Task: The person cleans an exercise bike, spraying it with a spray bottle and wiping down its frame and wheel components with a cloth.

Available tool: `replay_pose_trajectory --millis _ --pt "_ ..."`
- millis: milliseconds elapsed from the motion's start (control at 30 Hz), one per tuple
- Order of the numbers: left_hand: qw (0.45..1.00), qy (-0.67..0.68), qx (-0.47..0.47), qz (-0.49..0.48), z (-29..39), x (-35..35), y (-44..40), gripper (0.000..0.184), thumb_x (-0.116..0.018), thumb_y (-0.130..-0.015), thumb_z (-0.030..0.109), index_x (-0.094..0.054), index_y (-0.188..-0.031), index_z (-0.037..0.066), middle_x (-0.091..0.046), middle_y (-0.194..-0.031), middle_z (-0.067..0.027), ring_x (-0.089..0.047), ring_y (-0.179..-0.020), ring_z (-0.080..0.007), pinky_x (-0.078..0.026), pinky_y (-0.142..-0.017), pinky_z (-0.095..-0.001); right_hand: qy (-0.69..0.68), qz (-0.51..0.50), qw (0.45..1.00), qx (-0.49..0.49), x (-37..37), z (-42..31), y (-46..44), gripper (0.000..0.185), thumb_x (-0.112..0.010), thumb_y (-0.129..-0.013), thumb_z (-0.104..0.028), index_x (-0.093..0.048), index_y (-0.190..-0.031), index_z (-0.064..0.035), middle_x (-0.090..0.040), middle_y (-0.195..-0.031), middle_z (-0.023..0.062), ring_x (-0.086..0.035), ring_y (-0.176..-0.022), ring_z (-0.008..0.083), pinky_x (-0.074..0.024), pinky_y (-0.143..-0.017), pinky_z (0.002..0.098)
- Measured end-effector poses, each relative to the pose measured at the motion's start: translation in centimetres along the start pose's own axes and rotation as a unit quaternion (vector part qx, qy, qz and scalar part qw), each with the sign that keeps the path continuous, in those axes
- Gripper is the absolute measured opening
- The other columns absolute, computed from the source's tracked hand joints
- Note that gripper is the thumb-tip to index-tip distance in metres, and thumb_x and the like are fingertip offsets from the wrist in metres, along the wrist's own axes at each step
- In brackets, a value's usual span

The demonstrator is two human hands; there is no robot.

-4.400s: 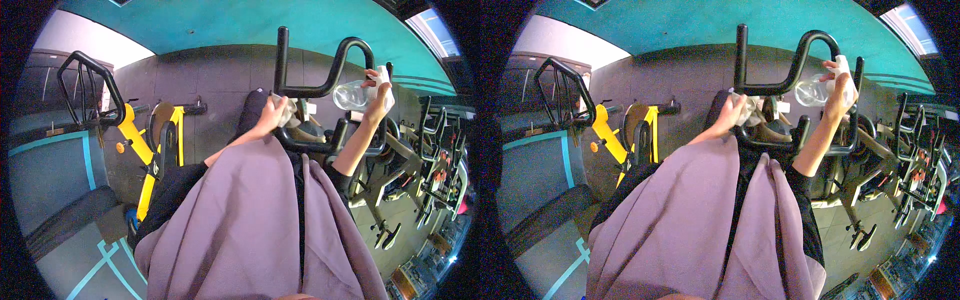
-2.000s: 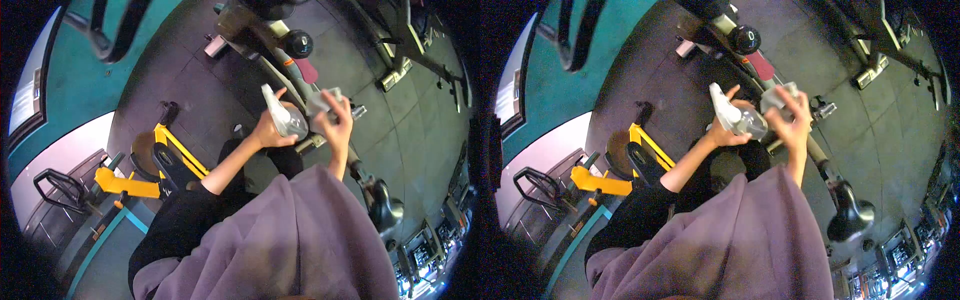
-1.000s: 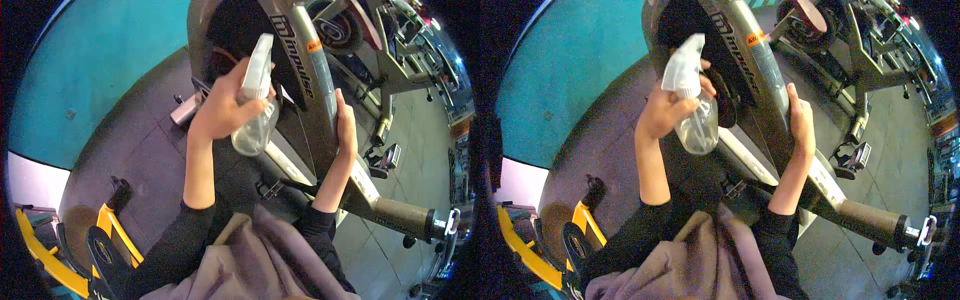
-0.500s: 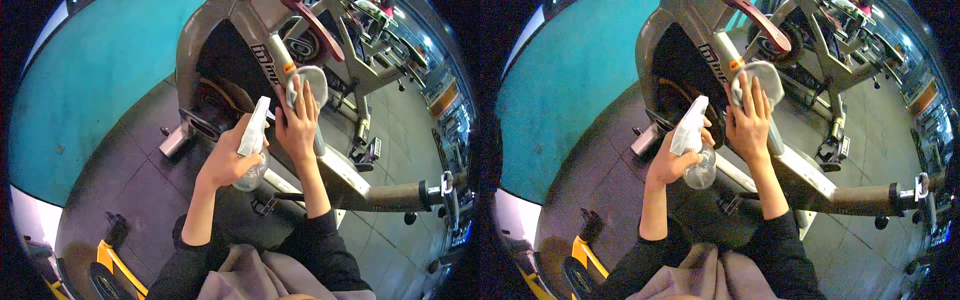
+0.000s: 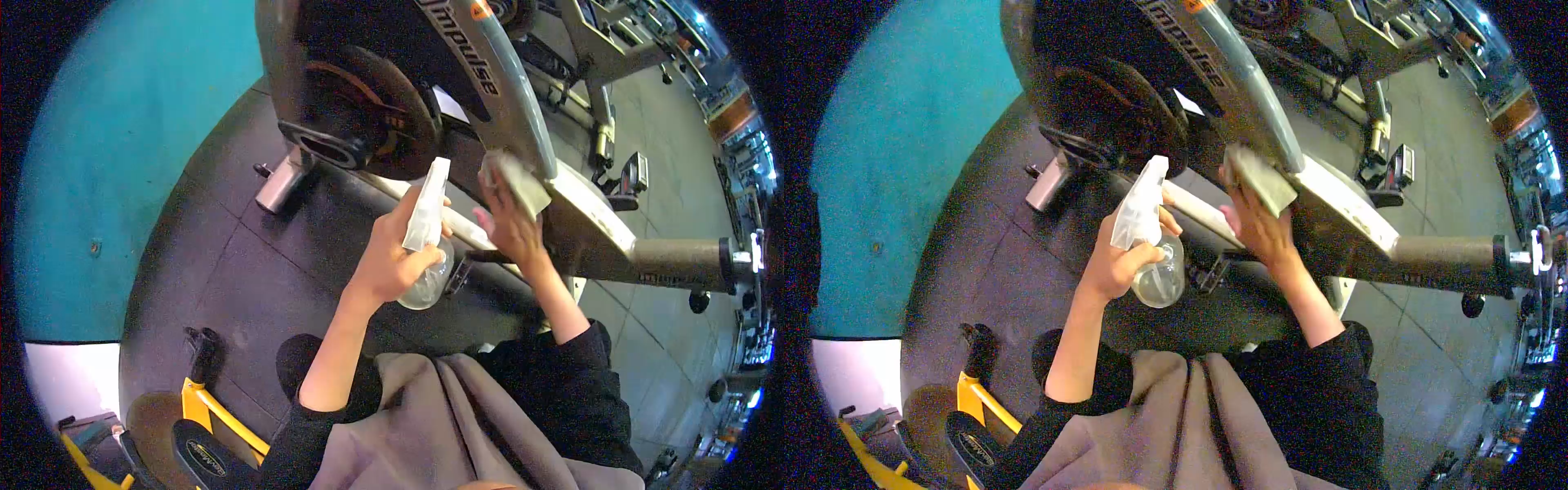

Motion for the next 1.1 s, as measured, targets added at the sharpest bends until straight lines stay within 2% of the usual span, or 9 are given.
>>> replay_pose_trajectory --millis 167,233,367,433,500,600,767,900,1100 --pt "0.999 -0.014 0.018 -0.031 -2.1 -2.1 0.0 0.051 -0.058 -0.066 0.004 -0.05 -0.116 0.0 -0.063 -0.085 -0.0112 -0.065 -0.084 -0.0213 -0.049 -0.077 -0.0324 0.004 0.133 0.99 -0.045 7.3 2.6 -1.6 0.074 -0.063 -0.083 -0.036 -0.032 -0.143 -0.0061 -0.026 -0.15 0.0183 -0.026 -0.137 0.0415 -0.0238 -0.11 0.0516" --pt "0.999 -0.02 0.007 -0.034 -2.7 -3.4 -0.4 0.051 -0.058 -0.066 0.004 -0.05 -0.117 0.001 -0.063 -0.085 -0.0111 -0.064 -0.083 -0.0208 -0.049 -0.078 -0.0328 -0.095 0.169 0.979 -0.058 7.3 3.3 -1.0 0.068 -0.061 -0.083 -0.03 -0.035 -0.144 -0.0135 -0.027 -0.151 0.0158 -0.029 -0.136 0.0382 -0.029 -0.108 0.0471" --pt "0.995 0.058 0.048 -0.069 -3.7 -6.2 -0.7 0.052 -0.059 -0.066 0.004 -0.05 -0.117 0.0 -0.063 -0.086 -0.0105 -0.063 -0.082 -0.0194 -0.049 -0.078 -0.0317 -0.043 0.15 0.986 -0.054 7.4 3.0 0.4 0.061 -0.06 -0.083 -0.023 -0.041 -0.141 -0.0157 -0.033 -0.148 0.0144 -0.039 -0.131 0.0333 -0.0366 -0.102 0.0434" --pt "0.992 0.05 0.064 -0.093 -4.0 -7.3 -0.9 0.053 -0.059 -0.065 0.005 -0.049 -0.117 0.0 -0.062 -0.086 -0.0108 -0.063 -0.081 -0.0201 -0.048 -0.077 -0.0315 -0.058 0.156 0.984 -0.065 8.0 4.1 1.4 0.058 -0.062 -0.083 -0.023 -0.045 -0.137 -0.0152 -0.042 -0.142 0.0144 -0.048 -0.122 0.0301 -0.0401 -0.096 0.042" --pt "0.993 0.036 0.022 -0.107 -4.7 -8.4 -1.2 0.055 -0.06 -0.064 0.008 -0.05 -0.118 0.0 -0.062 -0.085 -0.0114 -0.062 -0.079 -0.0209 -0.048 -0.075 -0.0314 -0.036 0.152 0.983 -0.093 8.8 5.7 2.7 0.05 -0.066 -0.081 -0.026 -0.052 -0.128 -0.0141 -0.06 -0.116 0.0123 -0.055 -0.107 0.0283 -0.0421 -0.091 0.0403" --pt "0.99 0.012 0.026 -0.135 -5.0 -9.4 -1.3 0.055 -0.061 -0.062 0.01 -0.05 -0.115 0.001 -0.062 -0.085 -0.011 -0.06 -0.077 -0.0209 -0.047 -0.074 -0.0306 -0.034 0.157 0.984 -0.081 9.7 8.1 5.0 0.036 -0.068 -0.081 -0.029 -0.061 -0.113 -0.0123 -0.062 -0.108 0.0117 -0.056 -0.106 0.0284 -0.0435 -0.089 0.0399" --pt "0.989 0.009 0.039 -0.144 -6.6 -10.1 -1.4 0.051 -0.061 -0.061 0.009 -0.051 -0.111 0.002 -0.062 -0.085 -0.0102 -0.059 -0.075 -0.0203 -0.046 -0.073 -0.0299 0.007 0.144 0.973 -0.181 12.0 12.4 8.5 0.015 -0.064 -0.084 -0.021 -0.058 -0.079 -0.0087 -0.057 -0.079 0.0077 -0.056 -0.077 0.0278 -0.0451 -0.072 0.0395" --pt "0.987 -0.002 0.033 -0.157 -6.4 -10.6 -1.8 0.05 -0.061 -0.061 0.008 -0.051 -0.109 0.002 -0.061 -0.085 -0.0109 -0.061 -0.077 -0.0223 -0.047 -0.074 -0.0308 -0.006 0.183 0.969 -0.168 11.9 12.2 8.8 0.009 -0.062 -0.084 -0.018 -0.062 -0.085 -0.0091 -0.06 -0.083 0.0086 -0.057 -0.078 0.0277 -0.045 -0.072 0.0382" --pt "0.988 0.005 0.03 -0.152 -6.8 -11.2 -1.9 0.048 -0.063 -0.063 0.009 -0.051 -0.109 0.001 -0.061 -0.086 -0.0117 -0.063 -0.08 -0.0245 -0.048 -0.075 -0.0325 -0.121 0.167 0.976 -0.065 9.7 7.2 5.9 0.034 -0.062 -0.08 -0.011 -0.062 -0.114 -0.0133 -0.064 -0.108 0.0086 -0.057 -0.109 0.0276 -0.0421 -0.093 0.0414"
Point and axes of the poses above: each hand's wrist, its own y-axis away from the middle knuckle, its own x-axis out of the back of the hand, z = x × y, the point moved 7 cm from there along -y, towards the middle knuckle
